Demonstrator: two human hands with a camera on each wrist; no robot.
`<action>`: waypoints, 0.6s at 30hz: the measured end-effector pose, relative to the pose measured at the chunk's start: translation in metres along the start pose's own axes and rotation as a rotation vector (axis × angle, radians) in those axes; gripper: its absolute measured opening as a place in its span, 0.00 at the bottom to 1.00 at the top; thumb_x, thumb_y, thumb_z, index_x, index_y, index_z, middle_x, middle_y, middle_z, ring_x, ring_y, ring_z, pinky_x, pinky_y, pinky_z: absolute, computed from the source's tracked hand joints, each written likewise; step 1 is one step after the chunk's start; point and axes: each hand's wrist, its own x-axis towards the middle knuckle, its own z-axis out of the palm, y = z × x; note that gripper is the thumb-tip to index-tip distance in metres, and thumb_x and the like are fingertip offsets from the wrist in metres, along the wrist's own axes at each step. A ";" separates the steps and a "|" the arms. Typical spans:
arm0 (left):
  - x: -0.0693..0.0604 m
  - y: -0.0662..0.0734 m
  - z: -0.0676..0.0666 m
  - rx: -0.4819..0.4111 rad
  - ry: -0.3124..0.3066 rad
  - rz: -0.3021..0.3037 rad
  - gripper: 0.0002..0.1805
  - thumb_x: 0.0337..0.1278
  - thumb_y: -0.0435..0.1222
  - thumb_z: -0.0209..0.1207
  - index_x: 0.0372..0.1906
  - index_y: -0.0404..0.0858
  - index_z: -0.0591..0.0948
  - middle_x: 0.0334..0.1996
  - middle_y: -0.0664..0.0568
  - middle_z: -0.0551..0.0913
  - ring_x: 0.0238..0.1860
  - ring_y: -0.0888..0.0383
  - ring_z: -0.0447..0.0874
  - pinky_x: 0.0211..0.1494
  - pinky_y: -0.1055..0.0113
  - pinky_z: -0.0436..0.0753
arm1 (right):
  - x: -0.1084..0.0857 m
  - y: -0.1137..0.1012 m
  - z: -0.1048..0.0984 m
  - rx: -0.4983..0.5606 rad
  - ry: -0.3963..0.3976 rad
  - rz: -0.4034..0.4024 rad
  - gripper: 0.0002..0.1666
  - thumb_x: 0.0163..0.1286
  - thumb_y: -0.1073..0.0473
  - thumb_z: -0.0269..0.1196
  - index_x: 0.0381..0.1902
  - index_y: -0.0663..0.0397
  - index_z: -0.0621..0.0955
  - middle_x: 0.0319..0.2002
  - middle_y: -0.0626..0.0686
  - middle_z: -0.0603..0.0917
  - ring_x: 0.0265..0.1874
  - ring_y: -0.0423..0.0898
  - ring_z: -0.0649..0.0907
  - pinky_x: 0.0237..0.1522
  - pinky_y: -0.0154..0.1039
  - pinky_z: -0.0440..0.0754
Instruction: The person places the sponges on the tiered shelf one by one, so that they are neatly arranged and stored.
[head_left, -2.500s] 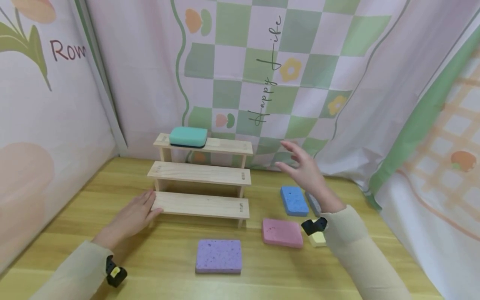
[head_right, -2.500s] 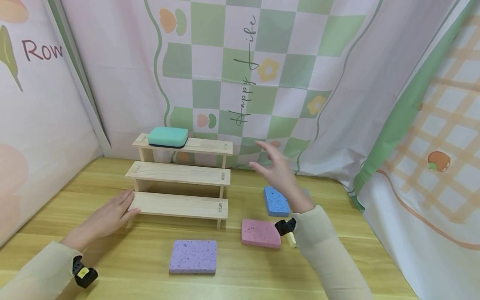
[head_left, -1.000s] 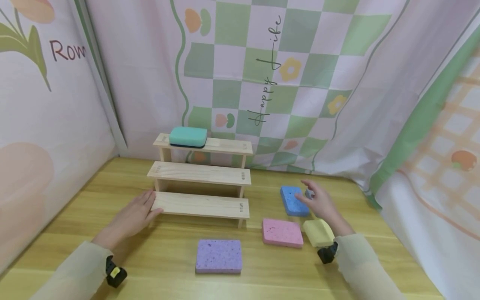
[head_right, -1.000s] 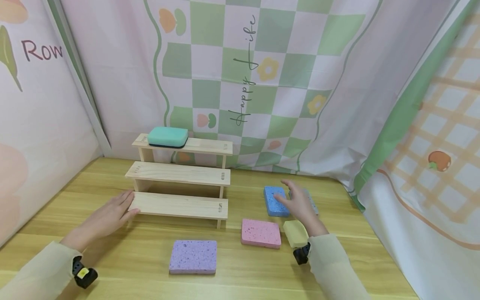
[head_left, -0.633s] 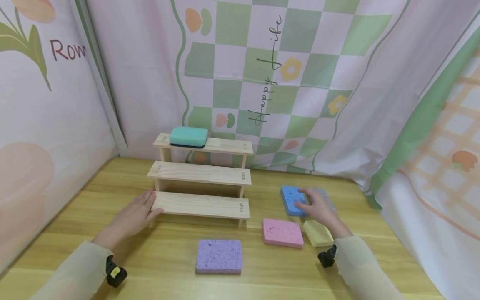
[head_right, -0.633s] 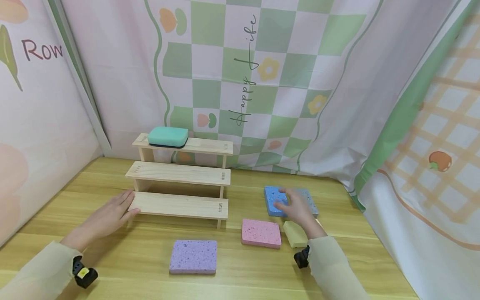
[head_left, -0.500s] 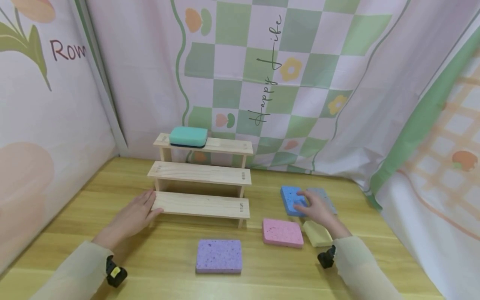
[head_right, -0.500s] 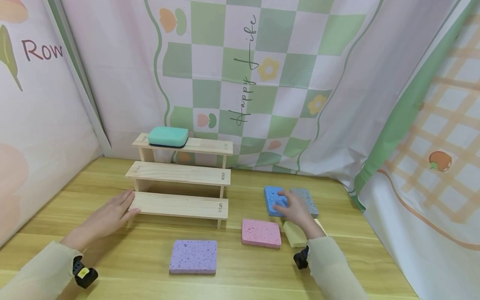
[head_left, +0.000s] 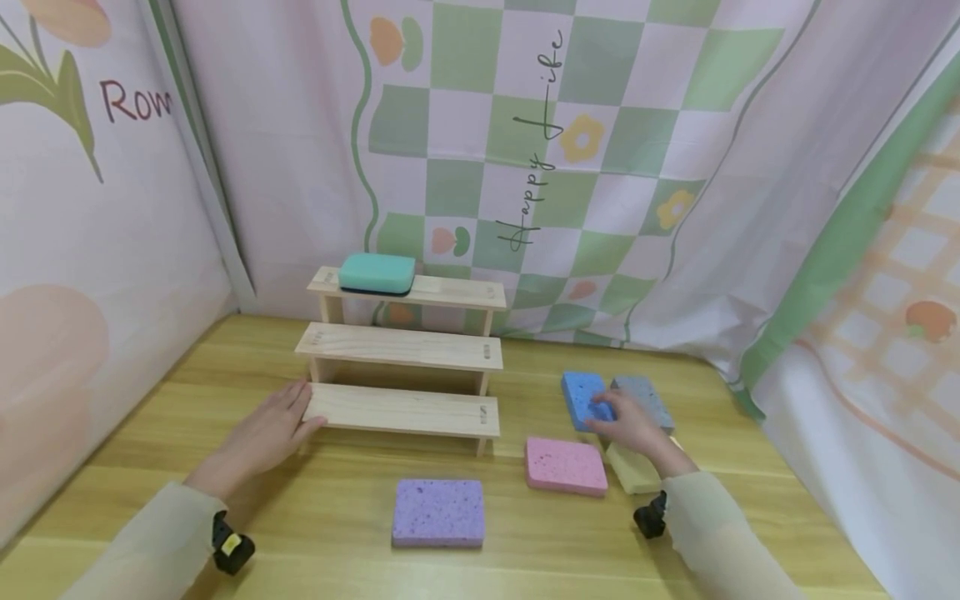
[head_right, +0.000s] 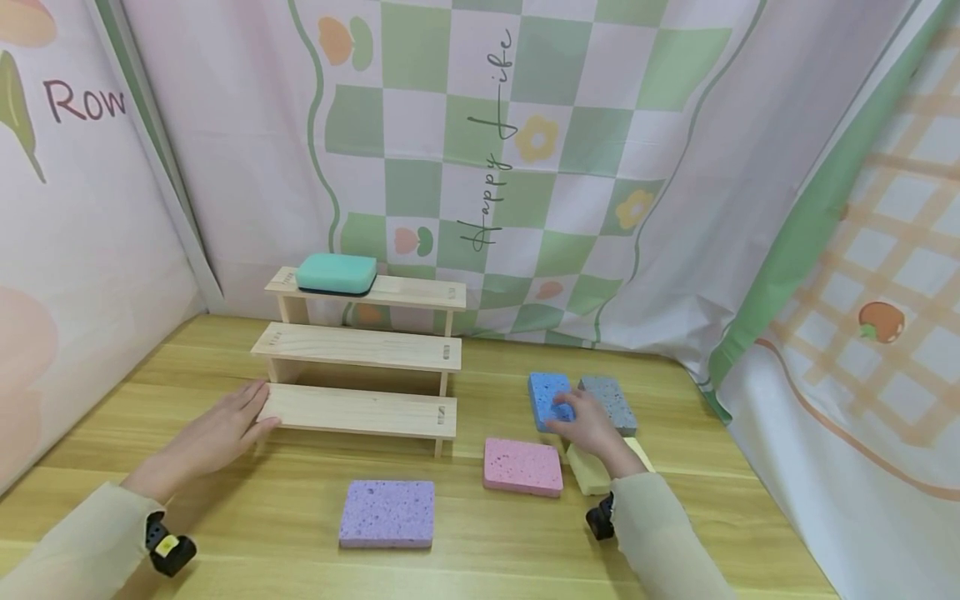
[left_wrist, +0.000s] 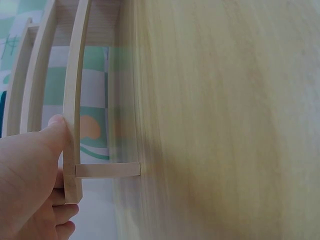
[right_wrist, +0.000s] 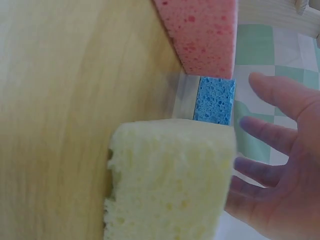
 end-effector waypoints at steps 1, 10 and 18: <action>0.000 0.000 0.000 0.002 0.001 0.001 0.36 0.68 0.47 0.46 0.61 0.15 0.59 0.62 0.24 0.57 0.63 0.33 0.54 0.64 0.45 0.56 | 0.000 0.000 0.001 -0.008 -0.003 0.002 0.26 0.63 0.55 0.62 0.53 0.69 0.74 0.57 0.74 0.66 0.57 0.71 0.64 0.54 0.66 0.63; 0.000 0.000 0.000 0.001 0.001 0.006 0.36 0.68 0.46 0.46 0.60 0.15 0.59 0.62 0.24 0.56 0.63 0.32 0.54 0.65 0.44 0.56 | 0.004 0.000 0.002 -0.034 -0.026 0.037 0.21 0.61 0.56 0.63 0.48 0.66 0.77 0.57 0.77 0.64 0.57 0.73 0.62 0.54 0.67 0.61; 0.000 -0.001 0.000 0.005 0.002 0.010 0.36 0.68 0.47 0.46 0.61 0.15 0.59 0.62 0.24 0.56 0.63 0.32 0.54 0.65 0.44 0.56 | 0.003 0.000 0.003 -0.033 -0.041 0.051 0.20 0.61 0.56 0.64 0.45 0.64 0.77 0.54 0.72 0.69 0.54 0.70 0.68 0.52 0.64 0.67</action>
